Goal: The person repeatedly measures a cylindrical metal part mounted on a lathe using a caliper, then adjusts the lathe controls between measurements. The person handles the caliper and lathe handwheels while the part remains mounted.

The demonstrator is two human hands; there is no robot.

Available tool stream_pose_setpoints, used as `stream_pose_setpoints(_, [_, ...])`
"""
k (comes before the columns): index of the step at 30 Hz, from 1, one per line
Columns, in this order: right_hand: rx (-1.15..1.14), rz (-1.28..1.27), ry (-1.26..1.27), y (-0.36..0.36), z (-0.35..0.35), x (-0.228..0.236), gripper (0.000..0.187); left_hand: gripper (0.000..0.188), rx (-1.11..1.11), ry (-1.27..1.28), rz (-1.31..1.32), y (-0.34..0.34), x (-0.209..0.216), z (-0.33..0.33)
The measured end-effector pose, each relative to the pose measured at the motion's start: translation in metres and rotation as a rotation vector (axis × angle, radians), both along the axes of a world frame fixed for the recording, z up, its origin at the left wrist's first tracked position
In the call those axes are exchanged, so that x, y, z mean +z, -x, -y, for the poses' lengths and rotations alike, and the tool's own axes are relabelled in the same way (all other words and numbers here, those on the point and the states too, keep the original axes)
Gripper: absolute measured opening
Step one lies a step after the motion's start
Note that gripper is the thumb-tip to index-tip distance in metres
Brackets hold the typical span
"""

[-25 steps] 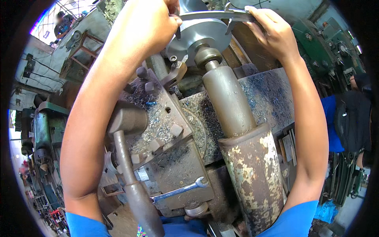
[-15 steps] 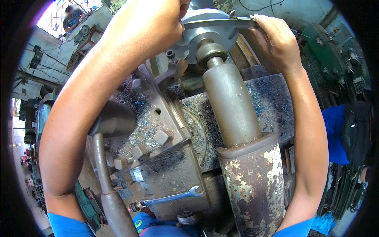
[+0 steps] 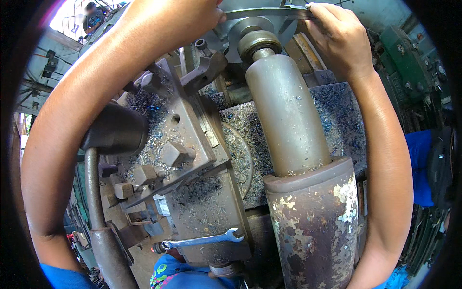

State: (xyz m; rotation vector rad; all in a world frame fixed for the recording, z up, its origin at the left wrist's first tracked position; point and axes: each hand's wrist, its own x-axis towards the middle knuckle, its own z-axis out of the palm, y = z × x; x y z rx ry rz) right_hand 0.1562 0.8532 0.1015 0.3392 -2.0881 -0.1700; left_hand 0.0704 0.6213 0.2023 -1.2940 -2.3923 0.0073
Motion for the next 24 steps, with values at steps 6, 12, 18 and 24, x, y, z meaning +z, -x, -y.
stream_pose_setpoints(6, [-0.016, -0.002, -0.013, 0.002, 0.009, 0.005, 0.012, 0.014, -0.051, -0.077, -0.047, -0.010, -0.006, 0.005])
stream_pose_setpoints(12, [-0.031, 0.024, -0.030, 0.000, 0.010, 0.009, 0.011, 0.015, -0.063, -0.042, -0.050, -0.009, -0.004, 0.004])
stream_pose_setpoints(18, [-0.052, 0.042, -0.033, -0.001, 0.010, 0.012, 0.011, 0.016, 0.011, -0.019, 0.074, -0.005, 0.003, -0.002])
stream_pose_setpoints(24, [-0.057, 0.009, -0.020, 0.004, 0.013, 0.009, 0.008, 0.017, -0.004, -0.112, -0.047, -0.019, -0.007, -0.002])
